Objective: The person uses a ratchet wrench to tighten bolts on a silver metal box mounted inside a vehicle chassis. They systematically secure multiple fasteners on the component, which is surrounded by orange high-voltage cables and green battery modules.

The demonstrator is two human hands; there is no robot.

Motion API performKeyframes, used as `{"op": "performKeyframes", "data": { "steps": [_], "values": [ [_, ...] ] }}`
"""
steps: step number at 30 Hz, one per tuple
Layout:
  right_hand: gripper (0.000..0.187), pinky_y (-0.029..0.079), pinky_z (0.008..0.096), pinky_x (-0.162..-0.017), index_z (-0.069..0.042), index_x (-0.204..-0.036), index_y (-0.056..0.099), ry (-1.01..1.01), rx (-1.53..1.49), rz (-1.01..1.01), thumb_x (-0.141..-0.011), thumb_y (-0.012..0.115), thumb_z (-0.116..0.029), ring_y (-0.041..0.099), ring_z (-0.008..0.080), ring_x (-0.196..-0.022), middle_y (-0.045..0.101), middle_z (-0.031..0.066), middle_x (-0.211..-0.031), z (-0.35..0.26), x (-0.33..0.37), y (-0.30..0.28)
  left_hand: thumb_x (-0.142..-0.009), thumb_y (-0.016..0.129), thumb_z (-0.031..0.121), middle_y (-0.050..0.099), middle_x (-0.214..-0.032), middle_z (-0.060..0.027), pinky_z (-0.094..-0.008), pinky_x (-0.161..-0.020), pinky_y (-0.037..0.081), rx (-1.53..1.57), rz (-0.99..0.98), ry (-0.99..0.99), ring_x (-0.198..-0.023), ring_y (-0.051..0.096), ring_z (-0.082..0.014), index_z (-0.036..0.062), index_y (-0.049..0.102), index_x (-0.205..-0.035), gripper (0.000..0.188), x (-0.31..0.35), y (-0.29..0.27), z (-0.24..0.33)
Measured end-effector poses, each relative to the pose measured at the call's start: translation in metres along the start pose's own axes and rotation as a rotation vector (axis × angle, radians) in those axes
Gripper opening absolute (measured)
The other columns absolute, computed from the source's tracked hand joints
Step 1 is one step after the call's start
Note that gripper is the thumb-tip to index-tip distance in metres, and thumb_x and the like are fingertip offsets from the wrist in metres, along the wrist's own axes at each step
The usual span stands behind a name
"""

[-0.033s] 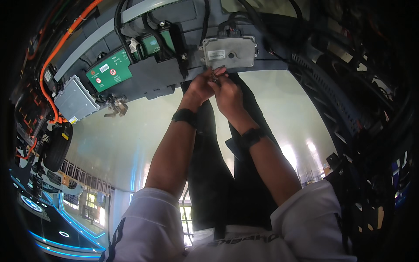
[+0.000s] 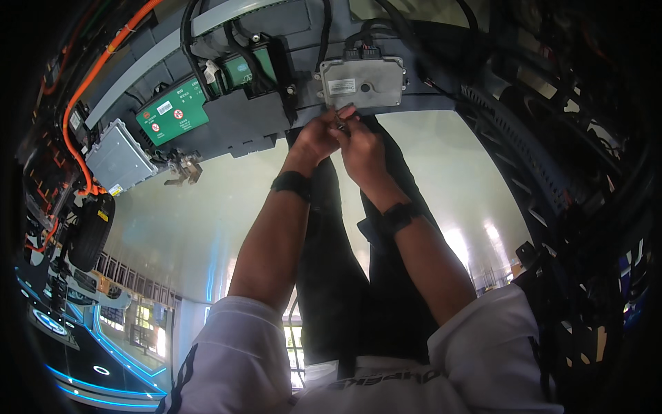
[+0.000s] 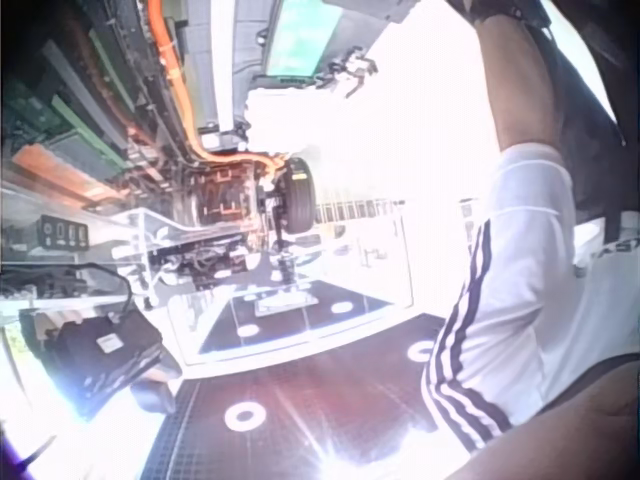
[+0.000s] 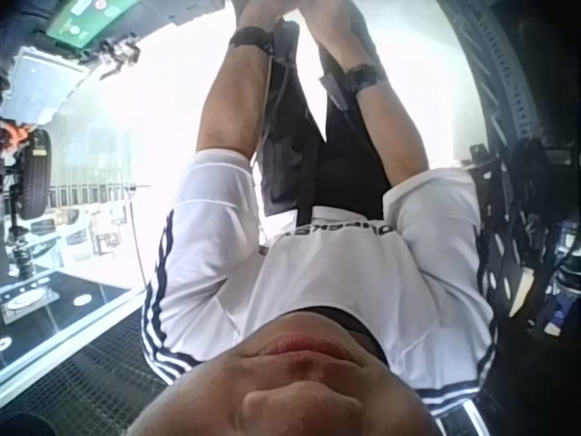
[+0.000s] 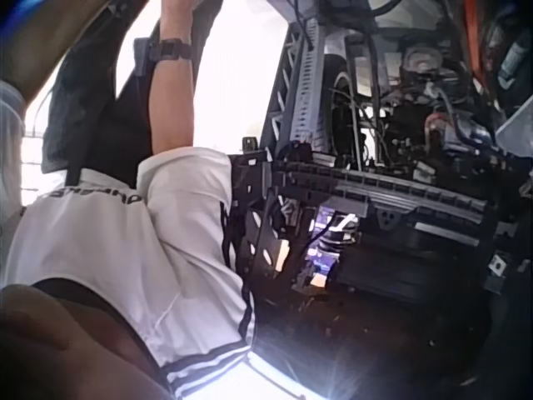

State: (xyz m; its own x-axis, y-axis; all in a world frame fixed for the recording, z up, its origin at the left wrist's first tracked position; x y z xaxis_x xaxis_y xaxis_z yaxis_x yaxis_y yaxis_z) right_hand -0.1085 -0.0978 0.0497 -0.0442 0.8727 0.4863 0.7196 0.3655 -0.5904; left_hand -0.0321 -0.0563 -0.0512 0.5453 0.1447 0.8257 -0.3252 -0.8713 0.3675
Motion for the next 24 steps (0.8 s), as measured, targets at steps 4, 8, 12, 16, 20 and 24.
{"op": "performKeyframes", "data": {
  "steps": [4, 8, 12, 16, 20, 24],
  "values": [
    [0.026, 0.048, 0.0395, -0.080, -0.003, -0.101, 0.065, -0.220, 0.351, 0.002, -0.079, 0.073, -0.015, 0.066, 0.0271, -0.078, 0.068, 0.0107, -0.087, -0.015, -0.003, -0.012, -0.101, 0.050, 0.021, 0.068, -0.098, -0.0088, -0.0302, -0.076, 0.049, -0.131, 0.129, 0.007, -0.093, 0.059, -0.0208, 0.0015, 0.056, -0.111, 0.023, -0.004, -0.016, 0.006],
    [0.027, 0.047, 0.0392, -0.081, -0.004, -0.102, 0.066, -0.278, 0.429, 0.041, -0.079, 0.073, -0.016, 0.066, 0.0276, -0.079, 0.068, 0.0108, -0.089, -0.024, -0.007, -0.017, -0.102, 0.049, 0.023, 0.068, -0.097, -0.0083, -0.0343, -0.082, 0.048, -0.083, 0.171, -0.007, -0.090, 0.059, -0.0196, 0.0012, 0.057, -0.110, 0.024, -0.011, -0.018, 0.004],
    [0.023, 0.047, 0.0403, -0.080, -0.004, -0.098, 0.066, -0.030, 0.162, -0.031, -0.080, 0.072, -0.016, 0.065, 0.0289, -0.072, 0.066, 0.0133, -0.077, -0.007, -0.009, -0.008, -0.103, 0.046, 0.026, 0.069, -0.095, -0.0081, -0.0310, -0.067, 0.047, -0.066, 0.121, -0.006, -0.078, 0.059, -0.0185, 0.0030, 0.057, -0.103, 0.025, -0.014, -0.012, 0.005],
    [0.018, 0.050, 0.0415, -0.072, -0.004, -0.095, 0.067, -0.007, 0.123, -0.006, -0.080, 0.071, -0.014, 0.065, 0.0314, -0.071, 0.065, 0.0146, -0.073, -0.005, -0.009, 0.002, -0.104, 0.043, 0.025, 0.068, -0.098, -0.0105, -0.0336, -0.077, 0.048, -0.119, 0.125, -0.021, -0.079, 0.057, -0.0193, 0.0010, 0.056, -0.106, 0.028, 0.000, 0.006, 0.008],
    [0.019, 0.051, 0.0406, -0.066, -0.005, -0.097, 0.068, -0.268, 0.483, 0.018, -0.081, 0.069, -0.016, 0.066, 0.0315, -0.073, 0.067, 0.0135, -0.077, -0.028, -0.016, -0.005, -0.104, 0.044, 0.027, 0.067, -0.102, -0.0119, -0.0329, -0.085, 0.048, -0.164, 0.191, 0.010, -0.089, 0.058, -0.0195, -0.0030, 0.057, -0.116, 0.035, 0.006, -0.003, 0.007],
    [0.019, 0.046, 0.0405, -0.070, -0.008, -0.097, 0.069, -0.013, 0.282, -0.072, -0.080, 0.068, -0.016, 0.066, 0.0267, -0.075, 0.069, 0.0098, -0.084, -0.012, -0.013, -0.002, -0.104, 0.043, 0.027, 0.069, -0.099, -0.0094, -0.0370, -0.078, 0.049, -0.258, 0.161, -0.041, -0.080, 0.059, -0.0186, 0.0042, 0.056, -0.111, 0.028, -0.005, -0.010, 0.009]
  ]
}}
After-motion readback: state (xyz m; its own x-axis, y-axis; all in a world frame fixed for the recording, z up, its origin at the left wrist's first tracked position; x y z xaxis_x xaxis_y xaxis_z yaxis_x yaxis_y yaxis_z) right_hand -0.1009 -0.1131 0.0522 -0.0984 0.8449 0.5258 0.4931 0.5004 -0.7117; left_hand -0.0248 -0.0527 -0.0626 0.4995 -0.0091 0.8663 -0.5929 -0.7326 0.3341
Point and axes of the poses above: each hand's wrist, its own x-axis away from the middle knuckle, its own y-axis out of the palm, z = x × y, the point moved 6 cm from there along -x, towards the middle knuckle
